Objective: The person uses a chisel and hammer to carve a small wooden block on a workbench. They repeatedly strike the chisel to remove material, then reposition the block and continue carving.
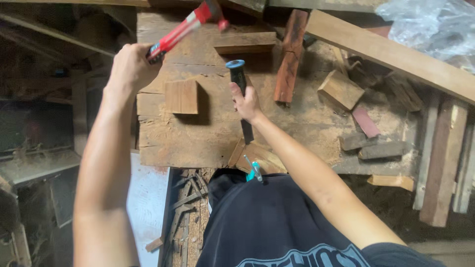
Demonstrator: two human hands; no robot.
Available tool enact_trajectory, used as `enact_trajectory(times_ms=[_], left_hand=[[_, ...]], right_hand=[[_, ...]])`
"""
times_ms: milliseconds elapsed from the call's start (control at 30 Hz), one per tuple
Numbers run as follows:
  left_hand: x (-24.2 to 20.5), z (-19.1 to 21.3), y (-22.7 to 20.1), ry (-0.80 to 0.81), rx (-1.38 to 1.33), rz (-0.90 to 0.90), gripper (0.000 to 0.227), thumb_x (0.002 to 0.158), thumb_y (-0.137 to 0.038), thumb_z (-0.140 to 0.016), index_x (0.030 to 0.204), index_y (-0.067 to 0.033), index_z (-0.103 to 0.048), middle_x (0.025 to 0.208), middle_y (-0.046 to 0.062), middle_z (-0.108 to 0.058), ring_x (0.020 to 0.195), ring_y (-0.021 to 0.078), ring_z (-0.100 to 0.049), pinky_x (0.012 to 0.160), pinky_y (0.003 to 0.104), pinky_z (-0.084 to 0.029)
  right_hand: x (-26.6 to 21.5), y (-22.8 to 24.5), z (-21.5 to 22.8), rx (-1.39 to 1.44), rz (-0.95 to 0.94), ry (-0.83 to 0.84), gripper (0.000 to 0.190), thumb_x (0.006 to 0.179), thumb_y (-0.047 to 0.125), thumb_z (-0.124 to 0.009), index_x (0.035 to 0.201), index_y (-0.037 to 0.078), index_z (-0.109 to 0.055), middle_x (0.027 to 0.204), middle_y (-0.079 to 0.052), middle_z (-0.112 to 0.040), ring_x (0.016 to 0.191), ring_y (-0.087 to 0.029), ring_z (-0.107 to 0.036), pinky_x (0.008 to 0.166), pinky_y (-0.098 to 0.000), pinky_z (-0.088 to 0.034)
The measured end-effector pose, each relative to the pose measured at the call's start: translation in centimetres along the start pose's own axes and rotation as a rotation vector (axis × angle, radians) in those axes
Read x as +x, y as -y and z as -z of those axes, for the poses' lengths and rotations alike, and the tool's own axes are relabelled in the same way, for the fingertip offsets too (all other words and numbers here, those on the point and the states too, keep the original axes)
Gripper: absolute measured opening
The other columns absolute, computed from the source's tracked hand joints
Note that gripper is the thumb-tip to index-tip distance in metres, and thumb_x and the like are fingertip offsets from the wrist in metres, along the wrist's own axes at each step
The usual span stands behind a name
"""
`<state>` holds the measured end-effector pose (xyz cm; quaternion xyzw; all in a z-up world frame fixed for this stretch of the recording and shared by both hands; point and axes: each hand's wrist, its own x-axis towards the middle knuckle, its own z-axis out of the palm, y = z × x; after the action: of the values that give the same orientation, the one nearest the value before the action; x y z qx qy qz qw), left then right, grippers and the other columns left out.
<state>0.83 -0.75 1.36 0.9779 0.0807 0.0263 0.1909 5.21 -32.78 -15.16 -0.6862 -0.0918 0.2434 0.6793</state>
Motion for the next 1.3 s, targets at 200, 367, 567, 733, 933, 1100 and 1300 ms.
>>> enact_trajectory(times_ms=[200, 367, 567, 733, 933, 1100, 1300], left_hand=[[0.9, -0.6, 0.6, 0.106, 0.488, -0.074, 0.017, 0.108, -0.027, -0.071, 0.099, -0.0138, -0.078, 0.066, 0.004, -0.065, 0.052, 0.0154, -0.062, 0.051, 0.036, -0.055], [1.1, -1.3, 0.8, 0.141, 0.439, -0.118, 0.010, 0.098, -0.020, -0.073, 0.105, -0.0170, -0.079, 0.065, 0.006, -0.067, 0.051, 0.0216, -0.064, 0.054, 0.040, -0.055], [1.5, -0.5, 0.5, 0.108, 0.300, -0.025, 0.011, 0.100, -0.021, -0.072, 0.101, -0.0131, -0.079, 0.069, 0.010, -0.068, 0.057, 0.0273, -0.067, 0.060, 0.043, -0.055], [1.0, 0.6, 0.3, 0.089, 0.379, -0.018, 0.014, 0.099, -0.021, -0.070, 0.109, -0.0165, -0.078, 0.069, 0.011, -0.068, 0.058, 0.0291, -0.067, 0.058, 0.044, -0.055], [1.7, -1.3, -0.5, 0.186, 0.249, -0.049, 0.012, 0.097, -0.017, -0.069, 0.099, -0.0112, -0.079, 0.069, 0.011, -0.068, 0.056, 0.0254, -0.065, 0.061, 0.044, -0.056], [2.2, -1.9, 1.1, 0.085, 0.089, 0.063, 0.016, 0.103, -0.014, -0.062, 0.103, -0.0109, -0.077, 0.067, 0.008, -0.066, 0.053, 0.0193, -0.063, 0.059, 0.040, -0.057], [1.4, -2.2, 1.8, 0.339, 0.489, -0.011, 0.016, 0.101, -0.013, -0.064, 0.092, -0.0057, -0.076, 0.062, 0.010, -0.064, 0.049, 0.0209, -0.060, 0.047, 0.039, -0.052]], right_hand=[[-0.5, 0.5, 0.3, -0.031, 0.035, 0.030, 0.059, 0.096, 0.064, -0.062, 0.100, 0.005, -0.053, 0.066, 0.003, -0.054, 0.050, -0.008, -0.055, 0.044, -0.0257, -0.048], [-0.8, 2.1, 1.2, 0.028, 0.076, 0.053, 0.065, 0.091, 0.067, -0.060, 0.122, 0.010, -0.048, 0.068, 0.004, -0.053, 0.050, -0.006, -0.055, 0.043, -0.0245, -0.049], [0.4, 1.2, 0.7, 0.068, -0.046, 0.131, 0.061, 0.098, 0.064, -0.059, 0.101, 0.003, -0.050, 0.072, 0.001, -0.055, 0.051, -0.009, -0.056, 0.042, -0.0277, -0.051], [0.6, 0.5, -0.4, 0.016, 0.013, 0.051, 0.056, 0.092, 0.062, -0.064, 0.099, 0.008, -0.052, 0.066, 0.001, -0.055, 0.049, -0.009, -0.054, 0.043, -0.0266, -0.048], [-0.4, 0.5, 0.9, -0.054, -0.024, 0.068, 0.056, 0.095, 0.061, -0.065, 0.088, 0.007, -0.053, 0.067, 0.002, -0.058, 0.052, -0.008, -0.059, 0.045, -0.0265, -0.052], [0.4, 0.7, 0.0, -0.044, 0.001, 0.071, 0.056, 0.096, 0.060, -0.065, 0.089, 0.006, -0.054, 0.065, 0.001, -0.056, 0.050, -0.009, -0.057, 0.045, -0.0266, -0.049], [-0.1, 0.6, -0.4, 0.006, -0.011, 0.076, 0.051, 0.094, 0.057, -0.066, 0.097, 0.008, -0.052, 0.065, 0.002, -0.055, 0.048, -0.008, -0.055, 0.042, -0.0265, -0.049]])
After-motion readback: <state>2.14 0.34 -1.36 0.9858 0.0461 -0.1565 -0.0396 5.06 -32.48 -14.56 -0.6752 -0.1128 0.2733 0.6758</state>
